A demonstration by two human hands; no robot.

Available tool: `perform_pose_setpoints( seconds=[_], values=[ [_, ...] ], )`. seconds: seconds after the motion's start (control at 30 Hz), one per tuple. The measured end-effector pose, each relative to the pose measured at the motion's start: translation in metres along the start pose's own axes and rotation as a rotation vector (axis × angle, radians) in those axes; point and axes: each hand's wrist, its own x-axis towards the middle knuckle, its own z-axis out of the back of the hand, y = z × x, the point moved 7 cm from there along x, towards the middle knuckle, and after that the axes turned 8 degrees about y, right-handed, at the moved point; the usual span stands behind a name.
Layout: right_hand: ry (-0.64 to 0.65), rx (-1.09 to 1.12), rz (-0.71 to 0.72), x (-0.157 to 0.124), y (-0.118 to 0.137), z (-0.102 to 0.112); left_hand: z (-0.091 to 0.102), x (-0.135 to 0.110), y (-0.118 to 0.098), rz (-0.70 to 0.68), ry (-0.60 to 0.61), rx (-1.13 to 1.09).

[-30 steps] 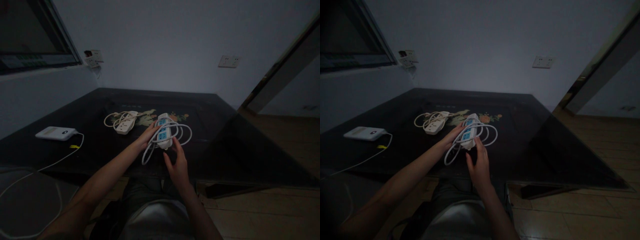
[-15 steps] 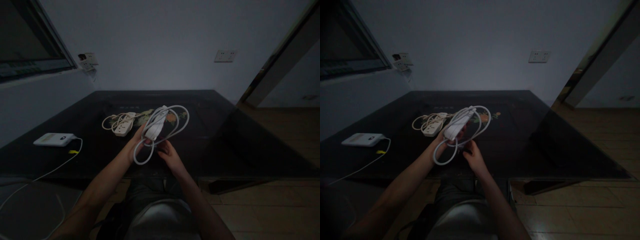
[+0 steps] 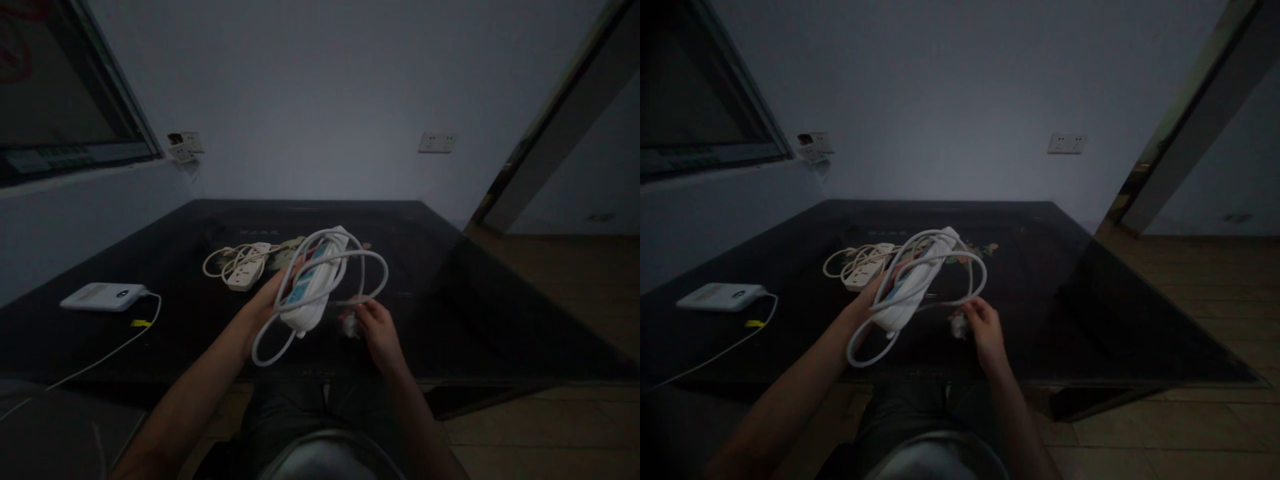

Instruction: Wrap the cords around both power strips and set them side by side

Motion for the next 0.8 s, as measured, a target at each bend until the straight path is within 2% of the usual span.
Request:
perform_pose_setpoints(
  seconds=[0.1,0.13,0.27,0.37,0.53,0.63,0.8],
  values=[
    [-0.226,0.056,0.123,-0.012,0.032,0.056,-0.008,-0.003,-0.002,-0.055,0.049,0.052],
    [-0.266,0.065,0.147,-0.016,0.042,0.07,-0.01,-0.003,0.0,-0.064,0.057,0.068],
    [-0.341,0.036,0.176,-0.029,0.07,0.102,-0.013,0.006,0.018,-0.068,0.073,0.08],
    [-0.37,0.041,0.192,-0.033,0.077,0.107,-0.014,0.014,0.035,-0.039,0.077,0.068],
    [-0.374,0.071,0.184,-0.033,0.069,0.101,-0.013,0.02,0.054,0.022,0.064,0.062],
    [-0.381,0.067,0.157,-0.034,0.061,0.097,-0.012,0.021,0.058,0.027,0.058,0.058],
    [-0.357,0.057,0.136,-0.037,0.05,0.094,-0.006,0.027,0.059,-0.059,0.062,0.106]
  ],
)
